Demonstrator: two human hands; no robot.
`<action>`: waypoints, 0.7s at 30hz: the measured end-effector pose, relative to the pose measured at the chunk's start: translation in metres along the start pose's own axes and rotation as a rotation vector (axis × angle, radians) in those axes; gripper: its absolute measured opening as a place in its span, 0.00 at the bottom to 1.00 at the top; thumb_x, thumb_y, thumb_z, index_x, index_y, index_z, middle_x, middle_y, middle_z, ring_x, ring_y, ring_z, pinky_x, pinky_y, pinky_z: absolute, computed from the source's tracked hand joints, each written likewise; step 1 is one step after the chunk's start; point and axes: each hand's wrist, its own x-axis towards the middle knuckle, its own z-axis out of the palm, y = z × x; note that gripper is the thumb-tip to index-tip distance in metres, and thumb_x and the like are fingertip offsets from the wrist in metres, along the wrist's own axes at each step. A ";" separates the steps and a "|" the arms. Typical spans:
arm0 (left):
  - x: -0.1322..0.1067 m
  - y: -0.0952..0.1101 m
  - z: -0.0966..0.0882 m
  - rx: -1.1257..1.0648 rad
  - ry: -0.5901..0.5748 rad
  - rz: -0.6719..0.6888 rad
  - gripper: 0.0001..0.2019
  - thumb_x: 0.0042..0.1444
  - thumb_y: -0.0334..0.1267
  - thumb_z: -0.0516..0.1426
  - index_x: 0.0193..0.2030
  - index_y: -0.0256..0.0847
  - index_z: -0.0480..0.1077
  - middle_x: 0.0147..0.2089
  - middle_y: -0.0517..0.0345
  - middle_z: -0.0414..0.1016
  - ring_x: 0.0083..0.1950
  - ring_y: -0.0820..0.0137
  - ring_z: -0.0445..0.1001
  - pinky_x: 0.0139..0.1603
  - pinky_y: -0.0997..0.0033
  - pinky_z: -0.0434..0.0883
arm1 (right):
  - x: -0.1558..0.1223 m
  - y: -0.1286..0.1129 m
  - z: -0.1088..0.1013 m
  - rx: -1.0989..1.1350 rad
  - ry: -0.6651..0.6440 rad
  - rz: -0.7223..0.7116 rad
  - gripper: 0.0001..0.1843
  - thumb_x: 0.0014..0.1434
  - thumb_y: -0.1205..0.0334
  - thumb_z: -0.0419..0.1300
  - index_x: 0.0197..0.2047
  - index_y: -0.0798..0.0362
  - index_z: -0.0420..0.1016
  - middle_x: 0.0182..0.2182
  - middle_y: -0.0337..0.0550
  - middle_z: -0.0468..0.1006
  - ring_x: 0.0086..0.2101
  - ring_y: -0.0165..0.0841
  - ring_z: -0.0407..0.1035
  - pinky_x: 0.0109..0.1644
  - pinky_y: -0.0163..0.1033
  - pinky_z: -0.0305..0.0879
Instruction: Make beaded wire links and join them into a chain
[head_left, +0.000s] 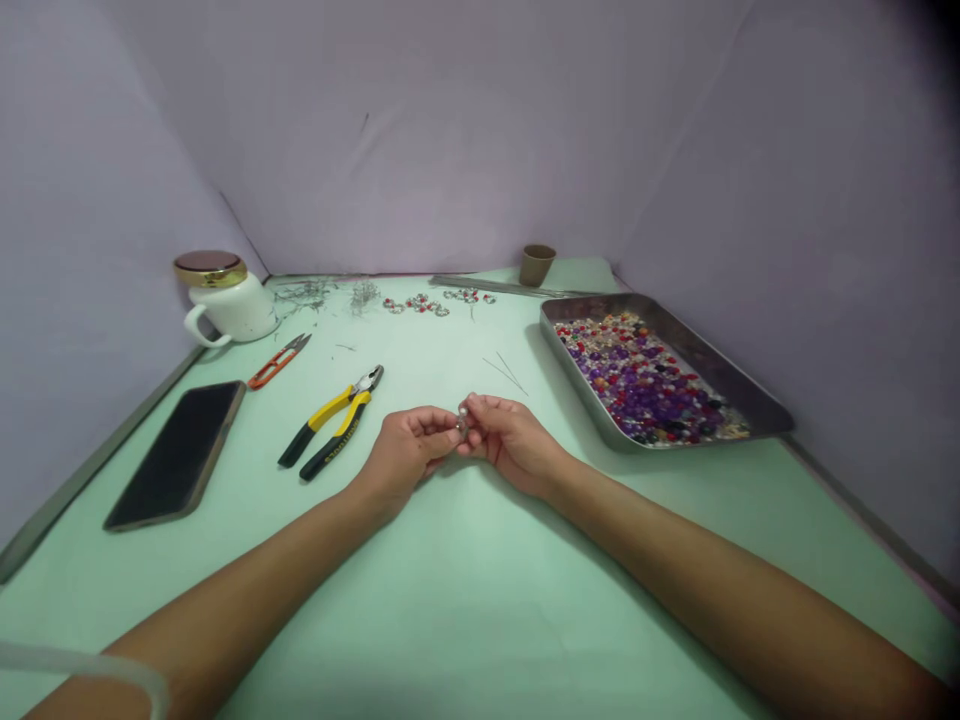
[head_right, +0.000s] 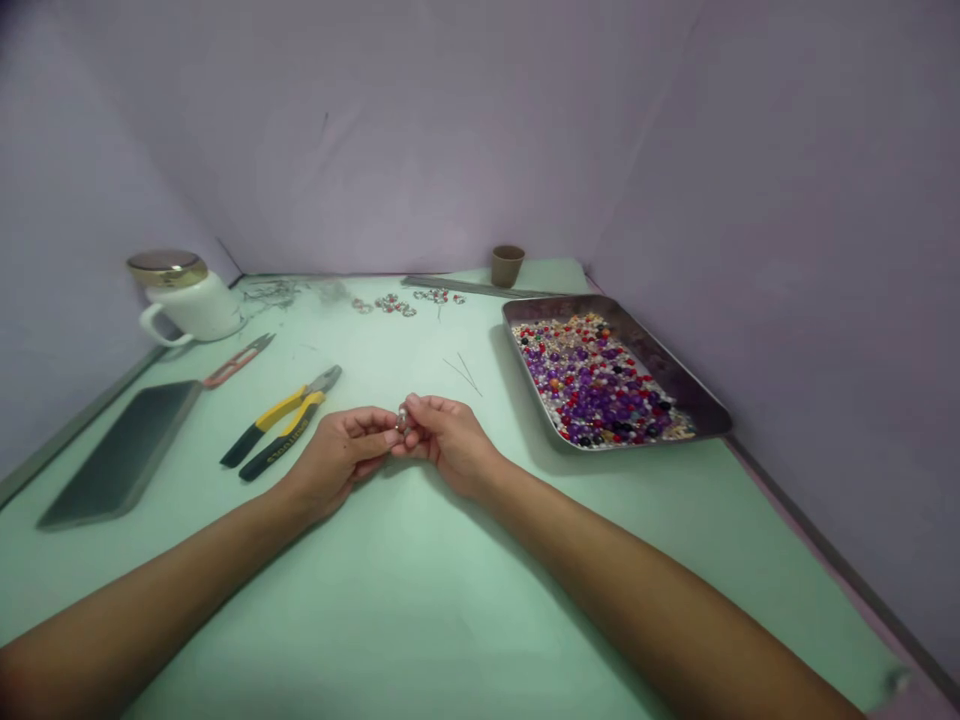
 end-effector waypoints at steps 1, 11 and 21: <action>0.000 0.000 0.000 -0.001 0.004 -0.004 0.06 0.45 0.33 0.57 0.30 0.32 0.69 0.26 0.55 0.72 0.15 0.85 0.52 0.14 0.80 0.45 | 0.000 0.000 0.000 0.006 -0.002 -0.003 0.10 0.50 0.58 0.60 0.27 0.57 0.69 0.18 0.34 0.69 0.18 0.22 0.65 0.29 0.31 0.67; 0.000 -0.003 -0.001 0.017 0.029 -0.006 0.07 0.44 0.34 0.59 0.31 0.34 0.70 0.22 0.59 0.71 0.14 0.84 0.52 0.13 0.80 0.46 | -0.002 0.000 0.003 -0.065 0.076 -0.022 0.08 0.48 0.61 0.62 0.25 0.57 0.69 0.18 0.34 0.69 0.18 0.22 0.62 0.23 0.30 0.68; 0.003 -0.008 -0.003 0.069 0.067 -0.058 0.10 0.45 0.37 0.57 0.35 0.35 0.68 0.28 0.54 0.74 0.13 0.83 0.55 0.11 0.80 0.49 | 0.003 -0.005 -0.001 -0.039 0.172 -0.111 0.09 0.47 0.60 0.62 0.26 0.56 0.69 0.21 0.34 0.69 0.16 0.21 0.61 0.24 0.33 0.69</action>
